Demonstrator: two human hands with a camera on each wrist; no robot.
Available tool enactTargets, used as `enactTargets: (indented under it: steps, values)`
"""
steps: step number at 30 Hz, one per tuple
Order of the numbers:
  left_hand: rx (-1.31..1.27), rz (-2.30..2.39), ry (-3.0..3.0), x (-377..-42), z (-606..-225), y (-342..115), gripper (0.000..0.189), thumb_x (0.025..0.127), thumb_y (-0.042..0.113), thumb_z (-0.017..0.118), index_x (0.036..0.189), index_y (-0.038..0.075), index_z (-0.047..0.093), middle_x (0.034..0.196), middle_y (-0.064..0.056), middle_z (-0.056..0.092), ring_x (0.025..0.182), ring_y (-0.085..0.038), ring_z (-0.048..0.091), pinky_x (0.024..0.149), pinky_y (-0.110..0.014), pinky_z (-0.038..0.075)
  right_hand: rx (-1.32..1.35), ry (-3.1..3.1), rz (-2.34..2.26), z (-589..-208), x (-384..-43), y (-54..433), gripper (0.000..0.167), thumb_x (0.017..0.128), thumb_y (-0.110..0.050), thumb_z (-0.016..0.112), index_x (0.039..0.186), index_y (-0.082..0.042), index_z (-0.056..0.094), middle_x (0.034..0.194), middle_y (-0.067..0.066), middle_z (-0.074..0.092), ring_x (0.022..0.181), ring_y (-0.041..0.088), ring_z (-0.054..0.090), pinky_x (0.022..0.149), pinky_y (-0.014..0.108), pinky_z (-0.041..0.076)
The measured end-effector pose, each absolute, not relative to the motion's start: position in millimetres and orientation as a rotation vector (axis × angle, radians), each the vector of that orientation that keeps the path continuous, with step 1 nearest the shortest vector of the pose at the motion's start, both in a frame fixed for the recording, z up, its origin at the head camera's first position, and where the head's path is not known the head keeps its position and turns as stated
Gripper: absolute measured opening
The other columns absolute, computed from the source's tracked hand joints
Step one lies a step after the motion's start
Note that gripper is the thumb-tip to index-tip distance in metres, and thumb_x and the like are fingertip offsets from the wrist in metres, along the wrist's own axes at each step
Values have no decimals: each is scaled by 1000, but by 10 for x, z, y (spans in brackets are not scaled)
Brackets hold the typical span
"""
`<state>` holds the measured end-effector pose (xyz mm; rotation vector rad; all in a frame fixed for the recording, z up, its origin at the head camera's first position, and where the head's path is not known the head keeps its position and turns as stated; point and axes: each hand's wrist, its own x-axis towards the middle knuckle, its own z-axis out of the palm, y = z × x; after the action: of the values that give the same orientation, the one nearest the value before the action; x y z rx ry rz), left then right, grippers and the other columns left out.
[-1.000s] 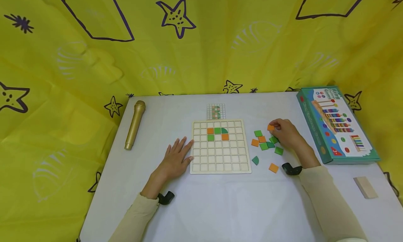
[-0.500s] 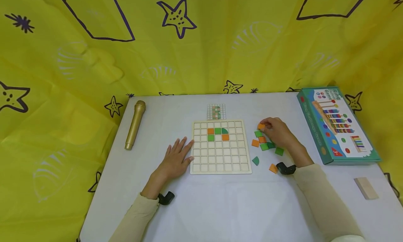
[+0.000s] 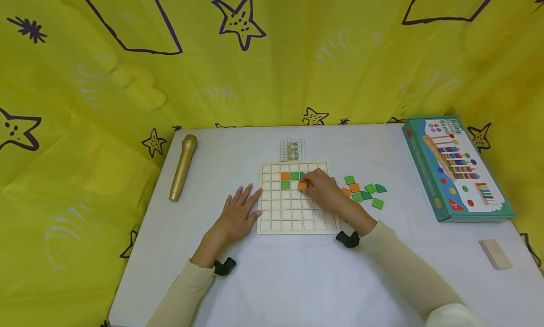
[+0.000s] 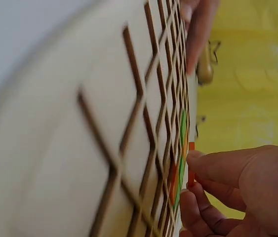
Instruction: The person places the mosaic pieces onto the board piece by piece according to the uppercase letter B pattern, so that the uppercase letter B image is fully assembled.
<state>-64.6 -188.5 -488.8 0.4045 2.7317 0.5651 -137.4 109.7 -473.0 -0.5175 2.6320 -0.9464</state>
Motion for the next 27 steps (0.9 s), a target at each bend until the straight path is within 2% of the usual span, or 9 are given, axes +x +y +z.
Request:
enactTargets:
  steps: [4,9,15,20,25,27]
  values:
    - [402,551,2734,-651,-4891,-1880,65,112,43,46,170,23,23,178,-12,11,164,-40,5,128,-68,7,-594,2651,-903,-4749,-1286,884,28,102,-16,72,129,-7,71,124,10,66,118,29,61,92,46,40]
    - [403,550,2733,-657,-4878,-1878,65,112,44,46,170,24,24,178,-12,11,164,-40,5,127,-68,7,-677,2711,-835,-4778,-1224,723,20,101,-14,73,120,-10,73,125,6,69,125,27,60,93,44,41]
    - [403,548,2726,-663,-4871,-1879,65,112,44,46,170,24,23,178,-12,10,164,-40,5,127,-68,7,-751,2790,-815,-4779,-1180,623,12,97,-7,73,107,-11,77,113,5,71,114,26,64,90,45,43]
    - [403,539,2722,-660,-4872,-1880,65,113,44,46,170,24,23,178,-12,10,164,-40,5,128,-68,7,-791,2826,-772,-4783,-1159,593,13,96,-5,74,107,-11,78,109,4,71,107,27,67,87,43,45]
    - [399,538,2722,-659,-4877,-1877,65,112,43,46,170,24,24,178,-12,11,164,-41,5,127,-68,7,-792,2836,-770,-4782,-1158,602,13,96,-7,77,108,-10,79,111,5,72,108,27,65,82,39,44]
    - [402,536,2723,-659,-4886,-1875,65,112,43,46,170,23,24,178,-13,11,164,-41,5,127,-68,8,-793,2818,-775,-4779,-1161,634,13,96,-9,77,109,-11,79,114,5,71,111,27,63,85,40,44]
